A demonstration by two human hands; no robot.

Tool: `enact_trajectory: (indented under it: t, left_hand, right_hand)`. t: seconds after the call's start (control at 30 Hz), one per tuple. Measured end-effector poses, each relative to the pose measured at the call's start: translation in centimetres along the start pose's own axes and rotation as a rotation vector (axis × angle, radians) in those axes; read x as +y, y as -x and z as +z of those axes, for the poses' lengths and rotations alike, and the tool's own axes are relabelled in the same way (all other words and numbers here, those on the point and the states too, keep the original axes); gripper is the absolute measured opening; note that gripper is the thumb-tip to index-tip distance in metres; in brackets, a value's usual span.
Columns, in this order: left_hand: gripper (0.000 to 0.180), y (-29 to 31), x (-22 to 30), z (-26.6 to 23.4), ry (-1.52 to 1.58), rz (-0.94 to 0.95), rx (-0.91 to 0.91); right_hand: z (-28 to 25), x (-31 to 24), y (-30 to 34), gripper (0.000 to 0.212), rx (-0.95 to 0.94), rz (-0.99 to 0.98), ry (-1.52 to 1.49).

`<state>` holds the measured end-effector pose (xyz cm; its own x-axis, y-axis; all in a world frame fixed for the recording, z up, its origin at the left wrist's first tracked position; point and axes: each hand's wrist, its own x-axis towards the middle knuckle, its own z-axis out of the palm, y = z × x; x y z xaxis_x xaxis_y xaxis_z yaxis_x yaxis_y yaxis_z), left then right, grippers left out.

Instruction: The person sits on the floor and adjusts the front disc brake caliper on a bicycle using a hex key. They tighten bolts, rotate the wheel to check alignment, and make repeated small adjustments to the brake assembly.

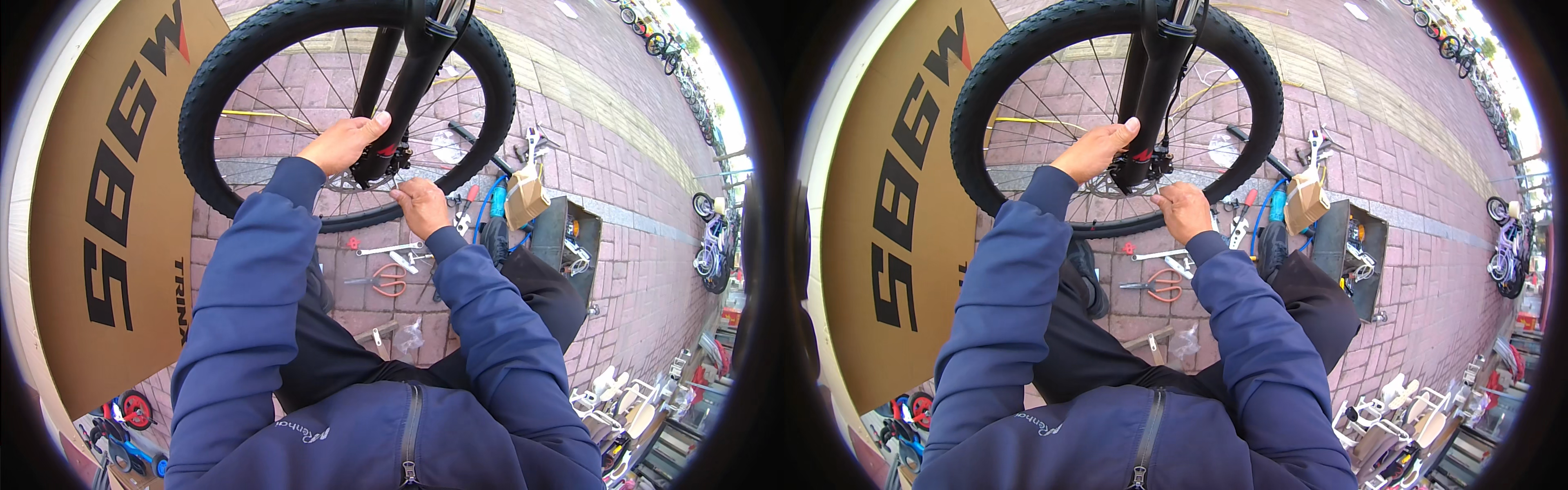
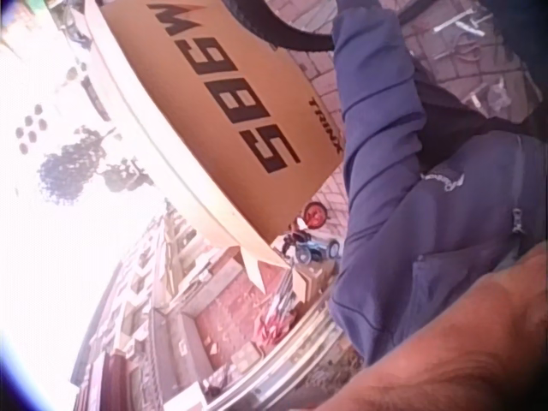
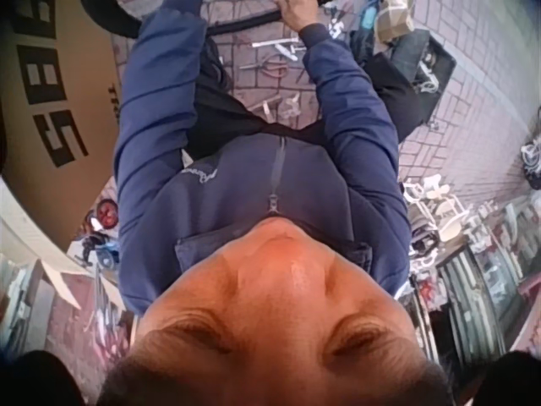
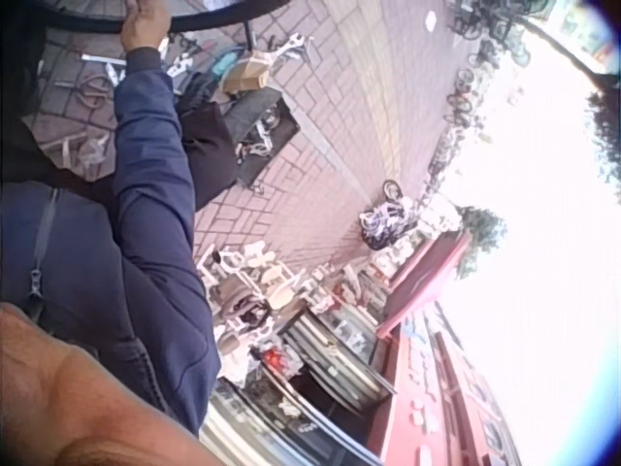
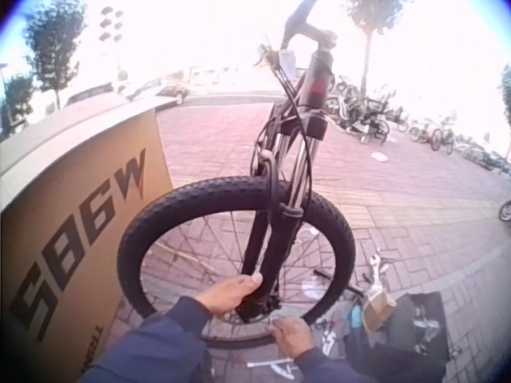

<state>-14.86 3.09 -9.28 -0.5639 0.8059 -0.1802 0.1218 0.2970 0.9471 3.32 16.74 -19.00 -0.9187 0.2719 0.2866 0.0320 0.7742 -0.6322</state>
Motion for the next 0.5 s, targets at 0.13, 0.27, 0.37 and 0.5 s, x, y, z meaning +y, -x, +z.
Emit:
enact_trajectory:
  t: [0.13, 0.27, 0.37, 0.5]
  left_hand:
    - [0.08, 0.4, 0.5, -0.4, -0.044, -0.03, -0.039]
    - [0.081, 0.6, 0.9, -0.3, -0.076, -0.041, -0.015]
    - [0.082, 0.6, 1.0, 0.0, -0.019, -0.028, -0.008]
    - [0.081, 0.6, 0.9, -0.1, -0.059, -0.033, -0.017]
  right_hand:
    - [0.1, -0.2, -0.5, 0.014, 0.004, -0.019, 0.017]
    - [0.2, -0.6, -1.0, 0.015, 0.011, -0.069, 0.058]
    - [-0.4, -0.9, -1.3, 0.016, -0.004, -0.106, 0.156]
    - [-1.5, -1.5, -1.5, 0.018, -0.051, -0.127, 0.246]
